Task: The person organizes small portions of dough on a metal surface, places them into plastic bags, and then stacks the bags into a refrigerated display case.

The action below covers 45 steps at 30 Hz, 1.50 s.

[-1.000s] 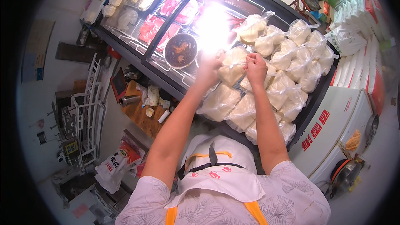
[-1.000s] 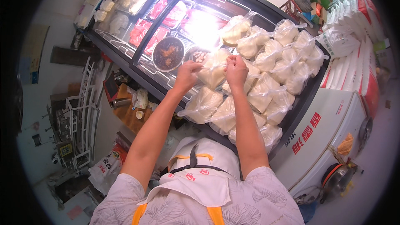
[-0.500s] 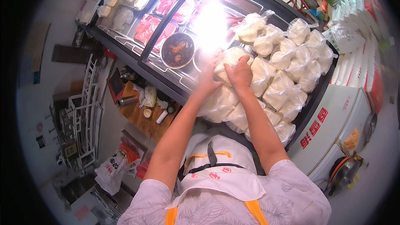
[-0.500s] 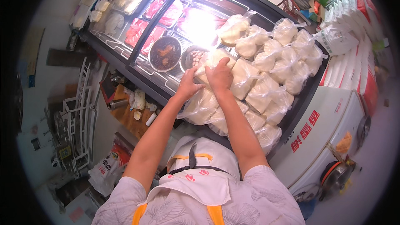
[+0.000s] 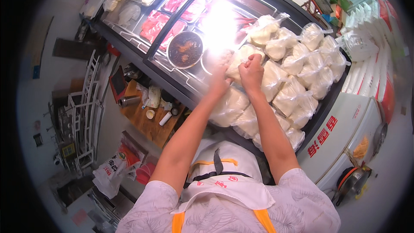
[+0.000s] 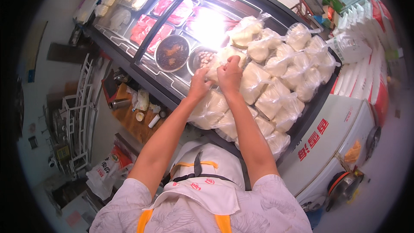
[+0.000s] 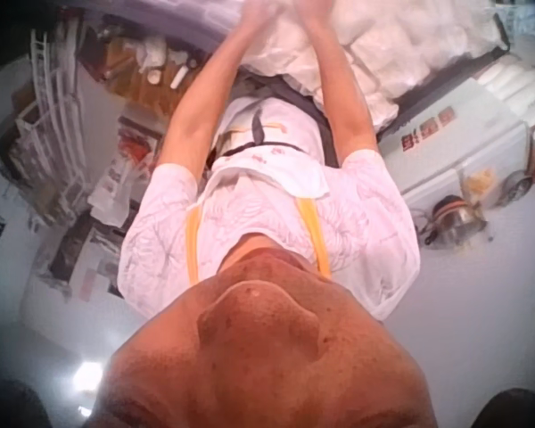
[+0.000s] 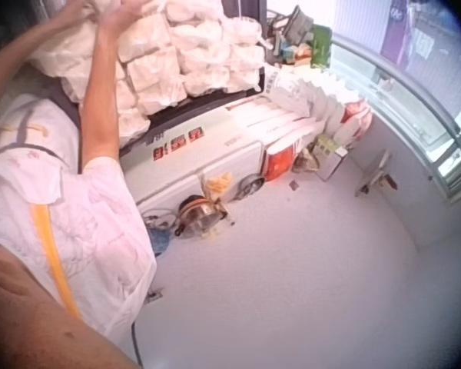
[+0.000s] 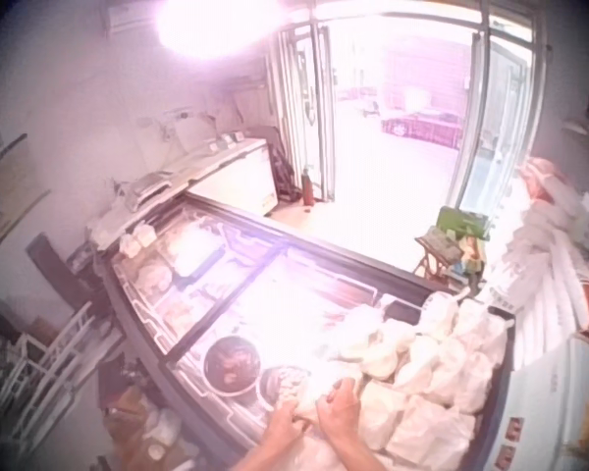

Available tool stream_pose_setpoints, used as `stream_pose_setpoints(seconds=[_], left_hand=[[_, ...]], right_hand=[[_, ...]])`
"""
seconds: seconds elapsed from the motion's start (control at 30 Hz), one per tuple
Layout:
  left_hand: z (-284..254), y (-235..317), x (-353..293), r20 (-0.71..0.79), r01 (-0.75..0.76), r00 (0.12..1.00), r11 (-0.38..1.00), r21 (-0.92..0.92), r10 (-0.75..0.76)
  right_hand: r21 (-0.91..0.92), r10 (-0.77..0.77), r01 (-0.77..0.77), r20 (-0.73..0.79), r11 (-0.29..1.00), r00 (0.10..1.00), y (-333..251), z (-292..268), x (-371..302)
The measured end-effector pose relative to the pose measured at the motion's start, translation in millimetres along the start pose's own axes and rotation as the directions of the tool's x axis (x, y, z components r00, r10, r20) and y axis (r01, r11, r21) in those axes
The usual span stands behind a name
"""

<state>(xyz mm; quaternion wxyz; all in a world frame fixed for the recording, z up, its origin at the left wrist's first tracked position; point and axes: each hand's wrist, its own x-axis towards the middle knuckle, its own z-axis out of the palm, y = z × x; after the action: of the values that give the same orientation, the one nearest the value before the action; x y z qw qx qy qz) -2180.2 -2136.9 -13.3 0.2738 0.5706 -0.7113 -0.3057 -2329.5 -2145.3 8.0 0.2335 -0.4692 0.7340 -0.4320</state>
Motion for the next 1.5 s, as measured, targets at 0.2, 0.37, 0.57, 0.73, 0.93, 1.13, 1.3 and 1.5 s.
stream_pose_setpoints(seconds=[0.2, 0.37, 0.57, 0.73, 0.93, 1.13, 1.3, 1.5], left_hand=[[-1.1, -10.1, 3.5, -0.008, 0.022, 1.000, 0.999, -0.032, -0.023], [-38.3, -15.4, -22.9, -0.109, -0.051, 0.993, 0.999, -0.007, 0.050], [-141.2, -18.5, -159.3, -0.282, 0.077, 0.955, 0.994, -0.078, -0.096], [-187.6, -93.7, -364.2, -0.174, 0.424, 0.863, 0.866, -0.265, -0.475], [-202.4, -165.0, -625.7, -0.150, 0.665, 0.613, 0.609, -0.432, -0.776], [-259.5, -206.6, -786.8, -0.106, 0.764, 0.399, 0.394, -0.510, -0.911], [-287.3, -264.7, -861.0, -0.417, 0.706, 0.391, 0.558, -0.435, -0.820], [-337.8, -299.9, -878.5, -0.280, 0.618, 0.337, 0.436, -0.655, -0.899]], right_hand=[[0.178, 0.093, -0.089, -0.013, 0.980, 0.996, 2.9, -3.0, -6.8], [0.145, 0.176, -0.190, 0.099, 0.971, 0.979, -1.7, -10.3, -21.1], [0.111, -0.128, 0.119, 0.082, 0.987, 0.988, -44.6, -45.7, -103.4], [0.115, -0.294, 0.271, 0.300, 0.955, 0.908, -81.4, -28.7, -210.2], [0.328, -0.403, 0.246, 0.607, 0.912, 0.685, -162.1, 56.7, -370.3], [0.316, -0.409, 0.286, 0.831, 0.905, 0.377, -197.2, 193.6, -573.3], [0.616, -0.548, 0.482, 0.783, 0.623, -0.294, -253.0, 251.3, -717.9], [0.643, -0.390, 0.389, 0.735, 0.659, -0.555, -269.5, 300.1, -778.0]])
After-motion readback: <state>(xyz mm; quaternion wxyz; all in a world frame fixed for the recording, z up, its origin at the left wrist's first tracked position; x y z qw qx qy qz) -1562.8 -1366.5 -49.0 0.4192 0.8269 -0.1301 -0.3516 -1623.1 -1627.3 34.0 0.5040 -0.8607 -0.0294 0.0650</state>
